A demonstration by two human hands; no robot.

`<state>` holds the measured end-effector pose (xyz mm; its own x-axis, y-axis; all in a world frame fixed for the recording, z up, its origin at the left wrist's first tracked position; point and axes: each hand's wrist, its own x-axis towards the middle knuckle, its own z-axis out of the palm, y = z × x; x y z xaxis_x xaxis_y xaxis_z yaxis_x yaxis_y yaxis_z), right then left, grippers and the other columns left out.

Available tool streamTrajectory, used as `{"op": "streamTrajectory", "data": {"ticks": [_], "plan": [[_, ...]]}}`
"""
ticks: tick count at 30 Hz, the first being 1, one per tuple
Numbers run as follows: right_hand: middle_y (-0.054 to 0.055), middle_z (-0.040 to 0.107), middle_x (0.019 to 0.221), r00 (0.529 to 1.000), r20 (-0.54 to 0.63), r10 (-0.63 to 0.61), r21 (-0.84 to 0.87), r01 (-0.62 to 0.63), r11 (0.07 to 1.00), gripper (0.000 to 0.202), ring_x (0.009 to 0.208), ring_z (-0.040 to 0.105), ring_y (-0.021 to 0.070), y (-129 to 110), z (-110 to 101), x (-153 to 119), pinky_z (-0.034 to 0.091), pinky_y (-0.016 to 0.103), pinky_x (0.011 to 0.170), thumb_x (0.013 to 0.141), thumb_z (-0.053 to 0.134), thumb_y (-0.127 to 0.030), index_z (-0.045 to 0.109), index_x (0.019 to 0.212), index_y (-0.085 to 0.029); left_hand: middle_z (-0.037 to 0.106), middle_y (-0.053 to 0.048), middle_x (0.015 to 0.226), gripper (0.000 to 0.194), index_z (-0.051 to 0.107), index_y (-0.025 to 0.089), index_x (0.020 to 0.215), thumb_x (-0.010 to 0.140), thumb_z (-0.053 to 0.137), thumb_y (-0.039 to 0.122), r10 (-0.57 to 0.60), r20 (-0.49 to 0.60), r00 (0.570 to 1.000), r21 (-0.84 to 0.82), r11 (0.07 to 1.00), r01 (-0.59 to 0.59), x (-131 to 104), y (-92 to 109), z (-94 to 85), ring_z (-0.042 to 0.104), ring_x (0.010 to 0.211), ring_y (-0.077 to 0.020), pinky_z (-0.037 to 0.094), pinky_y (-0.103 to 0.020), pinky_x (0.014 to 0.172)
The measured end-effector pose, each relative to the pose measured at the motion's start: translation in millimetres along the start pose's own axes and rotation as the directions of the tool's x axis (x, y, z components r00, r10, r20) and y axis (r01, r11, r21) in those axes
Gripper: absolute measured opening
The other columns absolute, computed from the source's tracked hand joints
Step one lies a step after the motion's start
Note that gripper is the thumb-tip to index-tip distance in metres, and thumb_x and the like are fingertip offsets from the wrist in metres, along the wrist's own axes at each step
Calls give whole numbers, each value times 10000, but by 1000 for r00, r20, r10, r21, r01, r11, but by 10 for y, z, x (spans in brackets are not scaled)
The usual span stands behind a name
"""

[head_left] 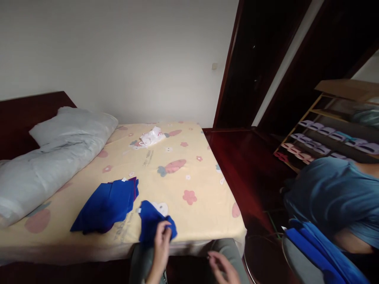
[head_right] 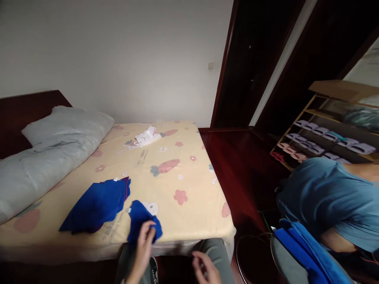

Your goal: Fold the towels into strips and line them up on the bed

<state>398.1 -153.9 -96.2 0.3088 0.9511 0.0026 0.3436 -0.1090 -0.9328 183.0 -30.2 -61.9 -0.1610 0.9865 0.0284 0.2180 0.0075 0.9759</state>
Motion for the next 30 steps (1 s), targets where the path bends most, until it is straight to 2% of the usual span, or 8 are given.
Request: {"op": "streamTrajectory", "data": {"ticks": [2, 3, 7, 12, 17, 23, 26, 30], "plan": [[70, 717, 1092, 975, 196, -103, 113, 81, 990, 412, 971, 691, 264, -64, 258, 194, 577, 350, 865, 821, 708, -538, 683, 1124, -261, 691, -73, 914, 399, 660, 262, 945, 839, 563, 634, -44, 199, 979, -21, 999, 49, -341, -153, 317, 663, 876, -246, 546, -362, 807], [63, 721, 1068, 966, 226, -125, 164, 89, 982, 381, 946, 694, 264, -101, 369, 257, 576, 360, 855, 844, 678, -538, 673, 1117, -272, 693, -78, 928, 389, 660, 280, 945, 840, 562, 641, -52, 251, 967, -29, 998, 61, -455, -203, 401, 667, 901, -255, 548, -368, 816], [42, 720, 959, 968, 224, -110, 279, 44, 959, 296, 881, 690, 262, -230, 553, 312, 555, 365, 826, 896, 615, -539, 678, 1024, -280, 687, -90, 987, 412, 658, 316, 966, 807, 578, 688, -81, 319, 944, -50, 994, 102, -570, -201, 369, 671, 962, -278, 562, -383, 819], [29, 672, 818, 943, 321, -86, 414, -59, 908, 355, 716, 629, 211, -476, 368, 314, 531, 304, 651, 862, 653, -579, 740, 959, -248, 667, -65, 937, 413, 649, 274, 1031, 815, 633, 626, -72, 384, 920, -79, 991, 111, -456, 149, 170, 664, 811, -221, 564, -336, 737], [44, 639, 802, 928, 326, -179, 446, 16, 895, 343, 767, 592, 195, -852, 194, 438, 492, 299, 720, 883, 652, -541, 776, 811, -230, 663, -51, 890, 400, 648, 247, 1044, 815, 668, 575, -52, 303, 952, -121, 988, 92, -412, 554, 135, 638, 751, -193, 545, -291, 644], [36, 570, 777, 928, 320, -192, 480, 15, 877, 396, 738, 539, 178, -1103, 57, 589, 461, 290, 685, 902, 611, -565, 772, 803, -217, 704, -88, 988, 423, 646, 224, 1104, 812, 690, 528, 4, 272, 962, -176, 983, 45, -277, 863, 14, 682, 833, -215, 579, -325, 760], [44, 589, 794, 953, 250, -170, 459, 38, 887, 408, 777, 560, 193, -1176, -22, 643, 465, 295, 717, 923, 588, -546, 733, 763, -200, 705, -106, 1082, 368, 658, 229, 1112, 856, 646, 493, 78, 310, 948, -117, 992, -44, -187, 949, -90, 677, 995, -249, 565, -357, 886], [42, 638, 826, 978, 158, -139, 349, 77, 934, 360, 788, 588, 189, -1255, -105, 639, 470, 268, 706, 965, 535, -514, 695, 890, -200, 683, -85, 1098, 263, 664, 281, 1125, 934, 533, 405, 193, 391, 900, 71, 969, -238, -162, 1036, -131, 642, 1048, -232, 517, -353, 960]]}}
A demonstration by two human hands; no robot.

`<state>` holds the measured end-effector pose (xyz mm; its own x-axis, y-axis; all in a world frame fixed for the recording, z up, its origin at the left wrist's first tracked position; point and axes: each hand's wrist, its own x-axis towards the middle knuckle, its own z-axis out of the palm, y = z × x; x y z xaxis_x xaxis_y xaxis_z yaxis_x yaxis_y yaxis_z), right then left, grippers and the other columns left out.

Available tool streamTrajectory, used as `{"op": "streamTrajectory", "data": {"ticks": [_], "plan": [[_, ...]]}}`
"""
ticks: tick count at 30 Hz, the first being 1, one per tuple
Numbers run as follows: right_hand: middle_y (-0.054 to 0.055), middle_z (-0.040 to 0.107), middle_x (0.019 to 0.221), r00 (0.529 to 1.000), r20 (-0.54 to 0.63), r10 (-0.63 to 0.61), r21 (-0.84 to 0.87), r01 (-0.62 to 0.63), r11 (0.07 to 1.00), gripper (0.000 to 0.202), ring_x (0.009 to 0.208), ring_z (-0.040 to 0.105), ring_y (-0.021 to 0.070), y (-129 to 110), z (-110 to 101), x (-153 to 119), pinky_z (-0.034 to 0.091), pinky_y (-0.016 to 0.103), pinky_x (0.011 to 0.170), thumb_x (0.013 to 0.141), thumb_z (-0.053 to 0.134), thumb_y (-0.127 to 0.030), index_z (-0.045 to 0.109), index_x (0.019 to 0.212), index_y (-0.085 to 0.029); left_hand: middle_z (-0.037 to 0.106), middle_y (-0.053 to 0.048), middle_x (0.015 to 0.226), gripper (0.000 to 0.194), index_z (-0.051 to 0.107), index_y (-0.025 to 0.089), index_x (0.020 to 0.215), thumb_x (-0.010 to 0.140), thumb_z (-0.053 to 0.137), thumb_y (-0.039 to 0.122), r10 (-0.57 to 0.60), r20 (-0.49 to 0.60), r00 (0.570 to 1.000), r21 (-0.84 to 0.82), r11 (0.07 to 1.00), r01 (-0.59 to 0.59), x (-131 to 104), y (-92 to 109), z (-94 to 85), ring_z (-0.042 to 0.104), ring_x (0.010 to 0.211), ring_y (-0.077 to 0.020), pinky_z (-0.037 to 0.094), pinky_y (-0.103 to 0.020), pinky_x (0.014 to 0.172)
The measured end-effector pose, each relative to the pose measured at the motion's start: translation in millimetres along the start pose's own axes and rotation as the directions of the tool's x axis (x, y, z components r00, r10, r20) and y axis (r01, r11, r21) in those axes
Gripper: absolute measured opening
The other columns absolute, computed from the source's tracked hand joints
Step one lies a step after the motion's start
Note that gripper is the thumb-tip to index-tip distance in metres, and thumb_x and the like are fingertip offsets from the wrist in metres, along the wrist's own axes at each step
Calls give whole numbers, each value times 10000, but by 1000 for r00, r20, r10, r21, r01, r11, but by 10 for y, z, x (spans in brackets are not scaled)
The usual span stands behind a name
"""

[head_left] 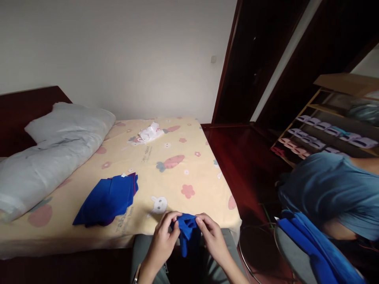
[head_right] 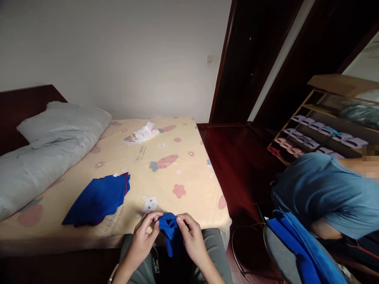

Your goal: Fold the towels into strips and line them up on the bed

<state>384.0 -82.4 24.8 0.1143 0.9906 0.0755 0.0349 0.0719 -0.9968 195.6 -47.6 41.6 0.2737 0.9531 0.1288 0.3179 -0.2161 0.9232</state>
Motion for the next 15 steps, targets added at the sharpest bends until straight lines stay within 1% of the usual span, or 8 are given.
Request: {"op": "streamTrajectory", "data": {"ticks": [3, 5, 6, 8, 10, 11, 13, 15], "plan": [[35, 659, 819, 999, -11, -49, -152, 46, 987, 348, 751, 600, 179, -80, -11, -20, 470, 255, 682, 999, 472, -492, 667, 957, -207, 650, -94, 1157, 274, 628, 275, 1156, 949, 476, 371, -10, -46, 999, -2, 1000, 10, 8, 37, 75, 615, 1098, -230, 495, -351, 976], [39, 678, 840, 995, 6, -98, -237, 97, 967, 334, 756, 621, 179, -155, -38, -11, 480, 257, 703, 1015, 442, -467, 654, 984, -211, 651, -89, 1064, 302, 598, 251, 1189, 951, 465, 381, -47, -57, 997, -67, 997, 43, 18, 39, 115, 633, 985, -214, 514, -339, 899], [42, 688, 852, 993, 12, -121, -270, 120, 955, 328, 762, 633, 179, -202, -66, 0, 485, 257, 711, 1022, 430, -455, 651, 997, -213, 647, -70, 972, 329, 576, 243, 1222, 947, 478, 394, -70, -20, 997, -104, 992, 68, 22, 35, 116, 633, 883, -197, 521, -321, 823], [47, 706, 870, 987, 38, -158, -333, 161, 929, 316, 771, 655, 181, -315, -156, 31, 493, 258, 715, 1028, 425, -431, 656, 1000, -216, 609, -13, 806, 428, 536, 233, 1284, 903, 574, 425, -104, 165, 981, -146, 981, 128, 21, 28, 65, 586, 704, -160, 490, -272, 660], [49, 725, 884, 972, 129, -196, -407, 232, 883, 295, 787, 676, 187, -441, -286, 57, 499, 263, 726, 1022, 454, -411, 680, 980, -225, 589, 19, 728, 465, 587, 230, 1221, 813, 698, 425, -113, 390, 914, -71, 986, 153, 10, 30, -53, 555, 643, -145, 441, -244, 588], [47, 733, 884, 959, 189, -213, -448, 277, 850, 280, 792, 685, 191, -503, -360, 65, 501, 268, 732, 1015, 479, -403, 695, 967, -232, 600, 21, 718, 400, 636, 231, 1130, 785, 725, 414, -123, 460, 879, 10, 991, 134, 3, 35, -129, 557, 645, -147, 430, -241, 585], [43, 745, 871, 930, 287, -232, -521, 354, 777, 251, 787, 699, 202, -612, -517, 70, 500, 280, 730, 997, 525, -396, 723, 957, -246, 640, 11, 724, 208, 690, 240, 936, 803, 692, 400, -152, 503, 851, 191, 980, 63, -5, 50, -299, 581, 677, -163, 431, -248, 617], [45, 749, 848, 923, 306, -235, -578, 376, 724, 240, 766, 703, 211, -691, -676, 63, 498, 290, 716, 981, 556, -405, 741, 959, -254, 700, -7, 793, 173, 711, 263, 890, 859, 608, 399, -168, 474, 864, 301, 953, 20, 4, 55, -470, 624, 756, -189, 454, -259, 685]]}}
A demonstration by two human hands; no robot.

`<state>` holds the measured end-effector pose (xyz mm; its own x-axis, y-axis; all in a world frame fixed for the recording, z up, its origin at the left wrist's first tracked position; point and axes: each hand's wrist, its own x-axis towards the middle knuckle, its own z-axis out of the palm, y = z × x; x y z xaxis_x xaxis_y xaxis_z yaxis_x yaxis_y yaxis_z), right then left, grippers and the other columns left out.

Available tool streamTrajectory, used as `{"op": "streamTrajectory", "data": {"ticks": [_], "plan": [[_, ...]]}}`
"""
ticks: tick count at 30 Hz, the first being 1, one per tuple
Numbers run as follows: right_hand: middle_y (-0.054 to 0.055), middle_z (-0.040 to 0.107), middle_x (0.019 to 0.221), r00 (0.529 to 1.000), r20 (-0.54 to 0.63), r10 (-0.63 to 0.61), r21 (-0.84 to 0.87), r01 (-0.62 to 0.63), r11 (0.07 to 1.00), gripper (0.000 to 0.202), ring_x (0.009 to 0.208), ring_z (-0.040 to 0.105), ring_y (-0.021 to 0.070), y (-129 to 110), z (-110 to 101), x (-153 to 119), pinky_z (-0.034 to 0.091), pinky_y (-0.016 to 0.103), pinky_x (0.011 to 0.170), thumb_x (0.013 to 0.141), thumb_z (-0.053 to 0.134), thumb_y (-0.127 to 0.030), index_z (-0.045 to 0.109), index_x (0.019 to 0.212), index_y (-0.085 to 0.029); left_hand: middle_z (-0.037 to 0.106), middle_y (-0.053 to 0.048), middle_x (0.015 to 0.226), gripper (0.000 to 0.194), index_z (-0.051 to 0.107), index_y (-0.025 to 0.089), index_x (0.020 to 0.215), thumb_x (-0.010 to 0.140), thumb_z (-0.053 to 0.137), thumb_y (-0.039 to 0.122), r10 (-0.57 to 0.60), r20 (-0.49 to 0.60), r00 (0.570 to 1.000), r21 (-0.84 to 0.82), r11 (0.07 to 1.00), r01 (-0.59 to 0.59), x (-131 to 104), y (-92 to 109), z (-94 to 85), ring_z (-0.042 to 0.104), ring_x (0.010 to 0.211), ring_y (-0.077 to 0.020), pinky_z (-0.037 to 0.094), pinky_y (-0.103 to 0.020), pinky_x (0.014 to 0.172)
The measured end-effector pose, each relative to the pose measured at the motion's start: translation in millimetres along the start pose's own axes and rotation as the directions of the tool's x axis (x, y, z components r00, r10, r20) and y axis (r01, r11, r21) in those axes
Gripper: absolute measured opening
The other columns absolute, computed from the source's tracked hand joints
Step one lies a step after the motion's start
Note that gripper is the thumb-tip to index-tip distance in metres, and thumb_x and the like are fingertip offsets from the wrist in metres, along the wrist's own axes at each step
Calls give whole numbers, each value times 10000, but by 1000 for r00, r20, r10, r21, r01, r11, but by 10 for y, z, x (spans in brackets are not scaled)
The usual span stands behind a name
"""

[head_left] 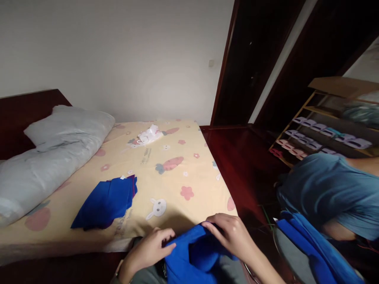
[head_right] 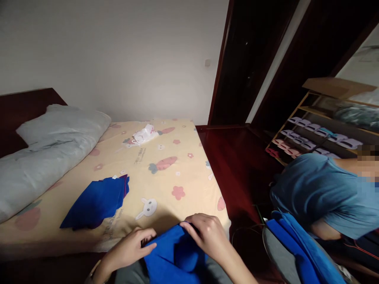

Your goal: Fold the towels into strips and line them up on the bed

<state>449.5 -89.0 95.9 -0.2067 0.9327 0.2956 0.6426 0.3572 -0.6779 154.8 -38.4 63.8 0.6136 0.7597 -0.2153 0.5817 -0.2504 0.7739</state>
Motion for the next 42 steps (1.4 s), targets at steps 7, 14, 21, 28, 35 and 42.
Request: {"op": "streamTrajectory", "data": {"ticks": [7, 14, 21, 28, 35, 42], "plan": [[33, 704, 703, 974, 143, 178, -91, -166, 982, 322, 617, 642, 188, 263, -483, -163, 451, 267, 615, 903, 629, -529, 729, 794, -243, 714, -4, 808, 218, 720, 258, 909, 821, 615, 428, -85, -177, 980, 56, 994, 97, -91, -302, -481, 627, 761, -183, 477, -255, 711], [32, 731, 778, 878, 334, 342, 2, -363, 932, 272, 707, 657, 202, 661, -886, -341, 457, 239, 618, 764, 770, -523, 765, 805, -254, 538, 34, 600, 430, 523, 212, 564, 760, 689, 557, -101, -224, 969, 260, 952, 159, -261, -619, -1113, 467, 626, -146, 393, -269, 660], [29, 667, 729, 886, 256, 386, 45, -410, 911, 341, 669, 586, 179, 1363, -929, -128, 436, 240, 600, 756, 741, -554, 699, 770, -216, 469, 52, 617, 458, 470, 216, 624, 707, 717, 592, -151, -250, 956, 261, 941, 217, 135, -1015, -1648, 411, 642, -139, 350, -261, 625], [26, 665, 759, 932, 75, 353, -83, -347, 934, 406, 678, 581, 162, 2613, -381, 850, 431, 248, 633, 868, 577, -585, 679, 870, -192, 585, 23, 737, 295, 521, 222, 742, 767, 640, 491, -39, -421, 906, 243, 958, 154, 1382, -1983, -1946, 552, 767, -171, 452, -261, 745], [84, 669, 1166, 870, -21, 492, -406, -457, 791, 266, 1041, 626, 227, 3406, 402, 1459, 444, 302, 816, 986, 443, -281, 687, 1082, -236, 715, -82, 905, 117, 609, 202, 843, 806, 526, 275, -185, -623, 760, 164, 919, 358, 2153, -2810, -1544, 659, 940, -241, 493, -330, 879], [75, 647, 1209, 853, -114, 509, -474, -497, 727, 308, 1141, 581, 249, 3670, 696, 1831, 404, 360, 956, 1034, 384, -339, 638, 1191, -266, 677, -174, 1115, 313, 610, 133, 1077, 902, 420, 310, -224, -810, 542, 100, 858, 504, 2434, -3207, -1448, 610, 1114, -304, 442, -437, 1007]]}}
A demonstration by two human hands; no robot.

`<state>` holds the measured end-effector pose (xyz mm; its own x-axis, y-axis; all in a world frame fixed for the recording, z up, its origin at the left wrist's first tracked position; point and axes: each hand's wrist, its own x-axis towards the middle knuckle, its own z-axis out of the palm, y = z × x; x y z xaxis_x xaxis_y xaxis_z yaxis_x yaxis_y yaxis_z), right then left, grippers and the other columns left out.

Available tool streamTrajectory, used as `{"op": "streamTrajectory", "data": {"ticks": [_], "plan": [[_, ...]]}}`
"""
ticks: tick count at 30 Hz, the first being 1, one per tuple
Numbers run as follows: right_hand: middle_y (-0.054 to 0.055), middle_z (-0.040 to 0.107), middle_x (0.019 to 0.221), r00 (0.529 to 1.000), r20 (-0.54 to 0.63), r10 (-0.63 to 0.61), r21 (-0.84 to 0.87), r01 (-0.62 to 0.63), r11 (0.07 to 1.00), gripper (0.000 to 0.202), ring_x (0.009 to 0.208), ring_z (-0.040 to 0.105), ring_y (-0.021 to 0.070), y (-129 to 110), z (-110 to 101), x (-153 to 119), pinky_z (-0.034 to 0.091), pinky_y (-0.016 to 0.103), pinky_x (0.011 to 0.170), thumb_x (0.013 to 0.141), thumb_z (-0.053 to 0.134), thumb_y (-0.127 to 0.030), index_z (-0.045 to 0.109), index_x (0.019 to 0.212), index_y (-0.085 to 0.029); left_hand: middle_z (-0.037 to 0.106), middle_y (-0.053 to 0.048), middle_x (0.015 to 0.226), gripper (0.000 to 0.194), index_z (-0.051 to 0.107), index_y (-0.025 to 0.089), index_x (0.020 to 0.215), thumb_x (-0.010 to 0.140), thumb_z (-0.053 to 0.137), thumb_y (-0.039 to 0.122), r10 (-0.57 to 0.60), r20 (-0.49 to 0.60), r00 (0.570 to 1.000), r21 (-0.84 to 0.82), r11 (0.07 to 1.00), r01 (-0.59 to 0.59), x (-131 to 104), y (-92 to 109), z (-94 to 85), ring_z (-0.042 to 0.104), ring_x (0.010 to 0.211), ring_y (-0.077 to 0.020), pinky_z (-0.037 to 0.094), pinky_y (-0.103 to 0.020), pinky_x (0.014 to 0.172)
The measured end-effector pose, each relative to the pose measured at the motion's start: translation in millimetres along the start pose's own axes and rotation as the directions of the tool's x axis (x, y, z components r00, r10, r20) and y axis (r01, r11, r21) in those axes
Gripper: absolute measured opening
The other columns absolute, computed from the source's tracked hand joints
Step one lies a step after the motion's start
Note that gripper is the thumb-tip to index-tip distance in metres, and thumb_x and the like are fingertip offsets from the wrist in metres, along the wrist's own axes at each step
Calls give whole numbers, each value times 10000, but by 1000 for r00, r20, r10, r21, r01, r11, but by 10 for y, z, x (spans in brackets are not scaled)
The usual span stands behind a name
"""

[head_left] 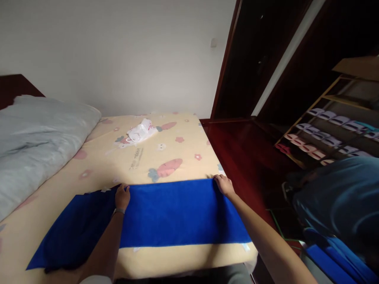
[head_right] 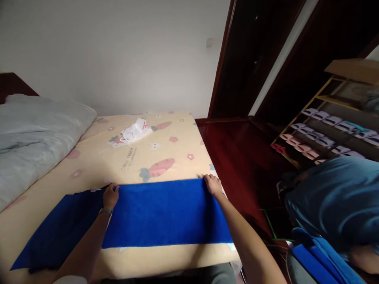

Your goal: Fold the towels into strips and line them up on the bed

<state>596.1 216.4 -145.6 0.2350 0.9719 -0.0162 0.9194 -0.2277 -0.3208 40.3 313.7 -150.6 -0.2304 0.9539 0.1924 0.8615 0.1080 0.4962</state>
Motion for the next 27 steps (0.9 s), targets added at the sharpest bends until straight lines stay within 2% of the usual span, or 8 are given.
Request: {"op": "streamTrajectory", "data": {"ticks": [3, 5, 9, 11, 14, 18, 23, 27], "plan": [[108, 587, 1307, 996, -57, 65, -12, -65, 998, 345, 1187, 550, 269, -18, 77, -18, 399, 372, 980, 1024, 390, -337, 577, 1296, -239, 664, -196, 1123, 481, 557, 72, 1208, 894, 457, 421, -46, -44, 998, 16, 999, 47, -154, -55, 100, 610, 1108, -324, 463, -451, 985], [139, 549, 1349, 984, -109, 142, -18, -144, 989, 381, 1202, 535, 300, 60, 165, -222, 407, 396, 982, 999, 422, -338, 551, 1329, -197, 671, -212, 1086, 584, 558, 37, 1214, 868, 486, 503, -55, -44, 998, 23, 998, 56, -446, -148, 130, 619, 1079, -343, 473, -458, 973], [169, 539, 1341, 934, -211, 289, 36, -288, 957, 450, 1172, 545, 328, 429, 461, -1064, 434, 420, 965, 971, 405, -428, 570, 1293, -159, 677, -231, 1092, 610, 614, 59, 1145, 889, 429, 581, 49, -96, 994, 67, 997, -43, -1321, -530, 118, 627, 1075, -354, 462, -463, 1000], [192, 568, 1284, 869, -251, 427, 137, -404, 904, 547, 1141, 561, 352, 627, 613, -1557, 449, 441, 949, 955, 362, -532, 568, 1282, -144, 676, -221, 1134, 574, 617, 89, 1139, 895, 434, 576, 82, -151, 985, 70, 995, -72, -1730, -768, 85, 636, 1071, -338, 470, -450, 998], [202, 638, 1131, 806, -228, 546, 290, -479, 828, 688, 1043, 607, 371, 823, 728, -2114, 470, 472, 904, 904, 301, -692, 609, 1195, -151, 680, -191, 1159, 501, 613, 135, 1127, 894, 425, 536, 55, -150, 987, 2, 998, -56, -2094, -1050, 1, 644, 1075, -314, 474, -439, 1008], [184, 708, 993, 813, -120, 570, 471, -459, 753, 649, 906, 675, 337, 913, 648, -2334, 501, 421, 826, 833, 334, -769, 630, 928, -200, 695, -174, 1127, 493, 636, 161, 1065, 857, 392, 536, -146, -89, 985, -98, 986, 137, -2111, -1173, -150, 650, 1069, -331, 492, -471, 987], [139, 753, 955, 803, -80, 590, 632, -417, 653, 606, 849, 720, 309, 945, 439, -2300, 528, 353, 724, 721, 454, -786, 620, 877, -224, 705, -179, 1106, 513, 669, 150, 1048, 832, 404, 532, -264, -213, 941, -124, 962, 242, -1999, -1088, -360, 655, 1033, -343, 511, -470, 932], [128, 761, 886, 810, -59, 583, 652, -411, 637, 566, 826, 731, 301, 976, 430, -2427, 537, 337, 717, 684, 504, -747, 643, 827, -217, 716, -158, 1120, 503, 682, 180, 1087, 842, 425, 536, -376, -165, 912, -124, 925, 359, -2118, -1145, -451, 668, 962, -342, 531, -465, 827]]}}
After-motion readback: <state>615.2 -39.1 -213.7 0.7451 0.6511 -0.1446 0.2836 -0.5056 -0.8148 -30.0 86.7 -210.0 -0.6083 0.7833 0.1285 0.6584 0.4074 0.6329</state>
